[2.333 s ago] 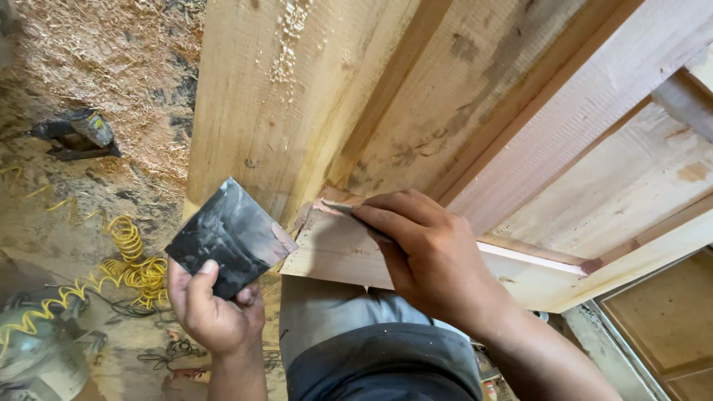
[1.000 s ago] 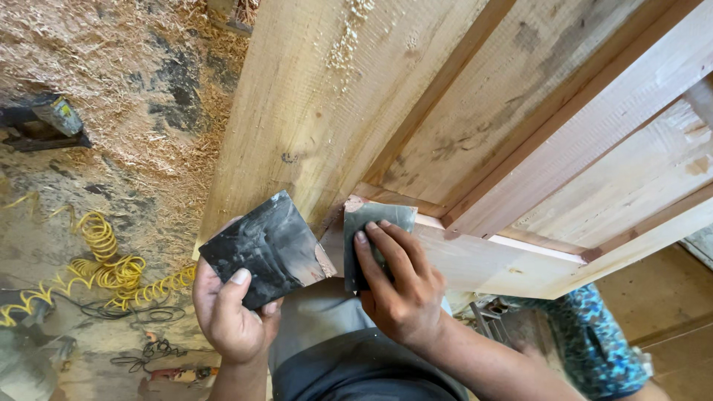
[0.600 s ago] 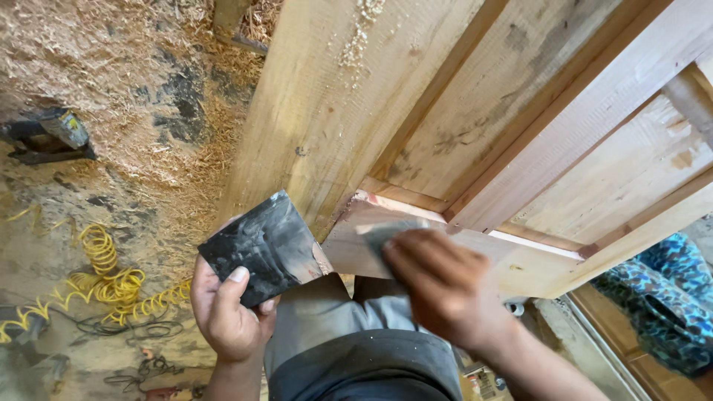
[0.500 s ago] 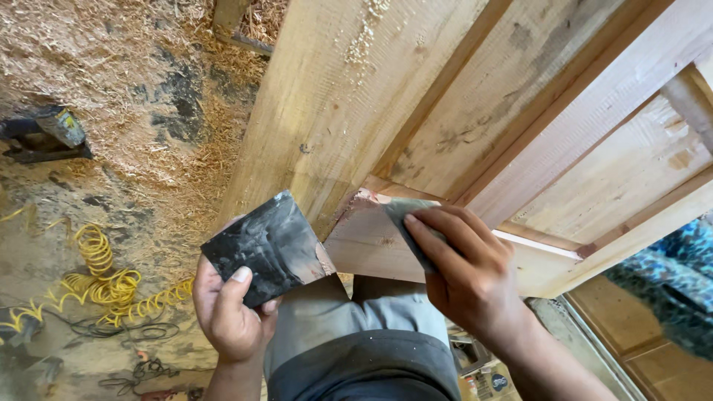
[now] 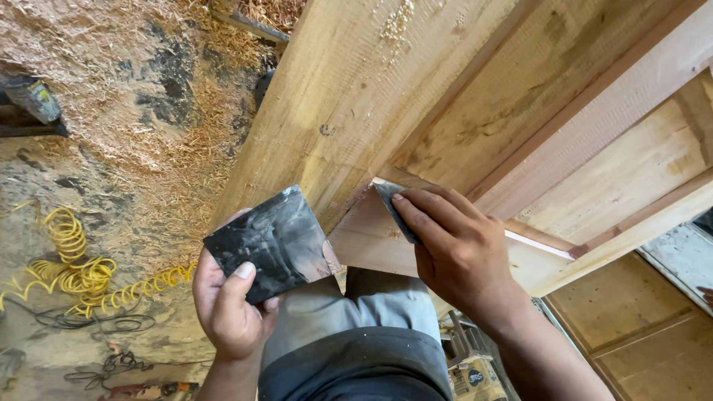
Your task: The person applies wood filler to a paneled wooden door resting on sawhorses. They scoop filler from a can with a spreader, press it into gaps and seams on the door frame, and move along the door treating multiple joints, at one point repositioning the can on the door.
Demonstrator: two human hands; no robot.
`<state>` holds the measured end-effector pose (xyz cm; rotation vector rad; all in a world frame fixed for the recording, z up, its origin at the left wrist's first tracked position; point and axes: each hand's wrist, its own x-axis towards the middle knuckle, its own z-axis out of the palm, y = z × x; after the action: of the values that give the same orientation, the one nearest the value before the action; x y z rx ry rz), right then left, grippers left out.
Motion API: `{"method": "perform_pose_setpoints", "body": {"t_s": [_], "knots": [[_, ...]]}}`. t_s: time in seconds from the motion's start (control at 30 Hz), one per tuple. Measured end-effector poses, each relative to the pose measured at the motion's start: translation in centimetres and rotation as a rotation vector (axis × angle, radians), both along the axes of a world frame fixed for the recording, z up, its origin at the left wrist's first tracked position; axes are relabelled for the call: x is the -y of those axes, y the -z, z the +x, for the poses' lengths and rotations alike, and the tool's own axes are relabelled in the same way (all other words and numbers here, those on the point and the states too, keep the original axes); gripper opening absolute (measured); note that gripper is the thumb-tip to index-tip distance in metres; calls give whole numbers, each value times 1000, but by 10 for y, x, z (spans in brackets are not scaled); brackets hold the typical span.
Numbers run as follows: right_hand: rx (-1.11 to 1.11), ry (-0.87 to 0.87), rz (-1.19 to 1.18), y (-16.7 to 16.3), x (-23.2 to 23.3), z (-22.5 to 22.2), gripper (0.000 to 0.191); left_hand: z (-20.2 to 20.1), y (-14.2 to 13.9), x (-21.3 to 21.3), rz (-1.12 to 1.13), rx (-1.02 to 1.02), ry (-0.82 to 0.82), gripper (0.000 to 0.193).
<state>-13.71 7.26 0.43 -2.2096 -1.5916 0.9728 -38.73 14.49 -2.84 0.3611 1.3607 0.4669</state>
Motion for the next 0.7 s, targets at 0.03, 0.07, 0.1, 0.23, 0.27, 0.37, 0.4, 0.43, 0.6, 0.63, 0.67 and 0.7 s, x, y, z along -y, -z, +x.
{"method": "perform_pose_setpoints", "body": {"t_s": [0.03,0.07,0.1,0.23,0.27,0.37,0.4,0.43,0.6,0.63,0.67,0.7], "knots": [[9,-14,-11,1,0,1,37,0,0,0,2,11,-2,54],[-5,-26,-15,2,1,1,35,-1,1,0,1,10,0,54],[-18,-37,-18,2,1,3,32,-1,2,1,3,10,1,54],[-48,-64,-28,2,3,9,28,-2,4,2,23,35,7,54],[-49,-67,-33,0,3,11,27,-2,4,2,15,37,4,54],[-42,-79,-50,-6,1,20,24,-2,3,2,2,42,-4,53],[-36,-84,-61,-9,-1,24,23,-2,3,1,1,42,-6,53],[-31,-89,-72,-11,-2,25,22,-1,3,1,-1,42,-8,53],[-84,64,-46,-7,-8,20,30,0,3,0,8,11,7,54],[-103,79,-21,-5,-8,17,30,0,3,0,10,-5,12,54],[-102,79,-22,-3,-8,15,30,0,3,0,8,-12,11,54],[-101,78,-23,-1,-7,13,30,0,4,0,5,-20,9,54]]}}
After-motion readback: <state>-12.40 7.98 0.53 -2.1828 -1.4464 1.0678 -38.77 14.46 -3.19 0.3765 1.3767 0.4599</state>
